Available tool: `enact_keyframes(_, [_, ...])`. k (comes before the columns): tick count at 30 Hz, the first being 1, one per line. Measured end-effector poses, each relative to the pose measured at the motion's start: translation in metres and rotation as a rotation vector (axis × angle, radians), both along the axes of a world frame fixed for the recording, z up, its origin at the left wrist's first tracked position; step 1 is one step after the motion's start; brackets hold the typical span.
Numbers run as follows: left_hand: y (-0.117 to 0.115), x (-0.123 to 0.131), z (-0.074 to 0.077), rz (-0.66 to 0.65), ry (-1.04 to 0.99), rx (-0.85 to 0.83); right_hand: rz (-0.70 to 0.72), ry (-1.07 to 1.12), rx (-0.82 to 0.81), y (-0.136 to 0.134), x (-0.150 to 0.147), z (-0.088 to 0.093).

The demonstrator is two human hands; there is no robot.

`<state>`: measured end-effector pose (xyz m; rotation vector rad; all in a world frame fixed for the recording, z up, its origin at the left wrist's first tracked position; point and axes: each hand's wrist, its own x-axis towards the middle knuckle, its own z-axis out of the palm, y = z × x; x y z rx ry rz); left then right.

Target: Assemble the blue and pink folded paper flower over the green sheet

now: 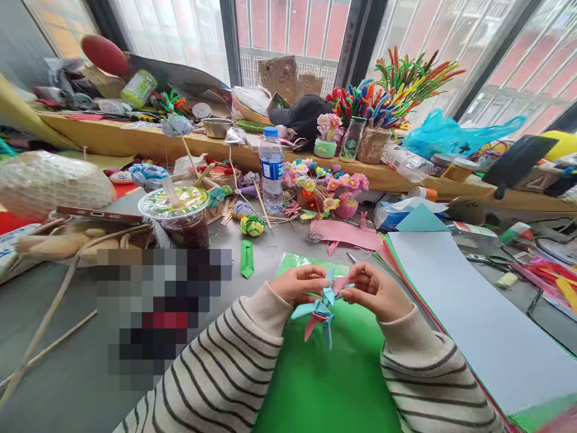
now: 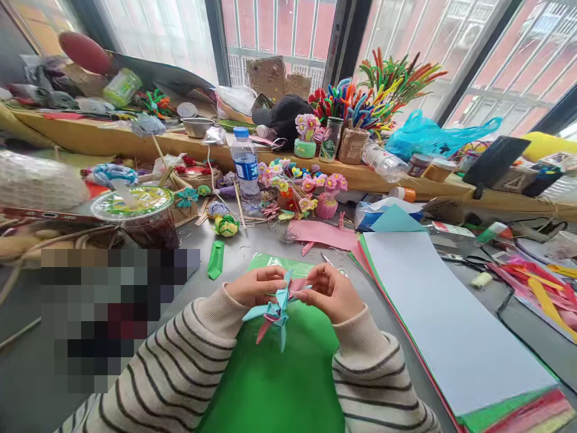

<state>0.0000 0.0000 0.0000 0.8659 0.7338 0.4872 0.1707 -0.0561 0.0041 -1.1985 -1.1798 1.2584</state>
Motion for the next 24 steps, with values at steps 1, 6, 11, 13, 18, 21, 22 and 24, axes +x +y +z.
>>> enact_keyframes(1, [0.0, 0.0014, -0.0005, -0.006, -0.017, -0.006, -0.012, 0.006, -0.003, 0.0002, 0.0, 0.0003])
enact_keyframes(6, [-0.0004, 0.0044, -0.0023, -0.026, -0.068, -0.004, -0.059, 0.022, 0.016, 0.0009, -0.001, 0.0009])
enact_keyframes(11, [-0.0013, 0.004, -0.0038, 0.044, -0.1, 0.041, -0.058, -0.047, 0.066, 0.0024, 0.0003, -0.0017])
enact_keyframes(13, [-0.0016, 0.005, -0.0044, 0.115, -0.117, 0.049, -0.076, -0.057, 0.08, 0.0032, 0.0008, -0.0027])
enact_keyframes(18, [-0.0008, 0.0085, -0.0054, 0.242, -0.185, 0.042, -0.164, -0.089, 0.097, 0.0029, -0.0014, -0.0022])
enact_keyframes(21, [0.0006, 0.0091, -0.0067, 0.274, -0.211, 0.048, -0.16, -0.099, 0.113, 0.0024, -0.0021, -0.0015])
enact_keyframes(22, [0.001, 0.0089, -0.0074, 0.278, -0.216, 0.047, -0.142, -0.092, 0.123, 0.0022, -0.0021, -0.0016])
enact_keyframes(24, [0.0016, 0.0083, -0.009, 0.286, -0.227, 0.042, -0.096, -0.064, 0.156, 0.0016, -0.0021, -0.0022])
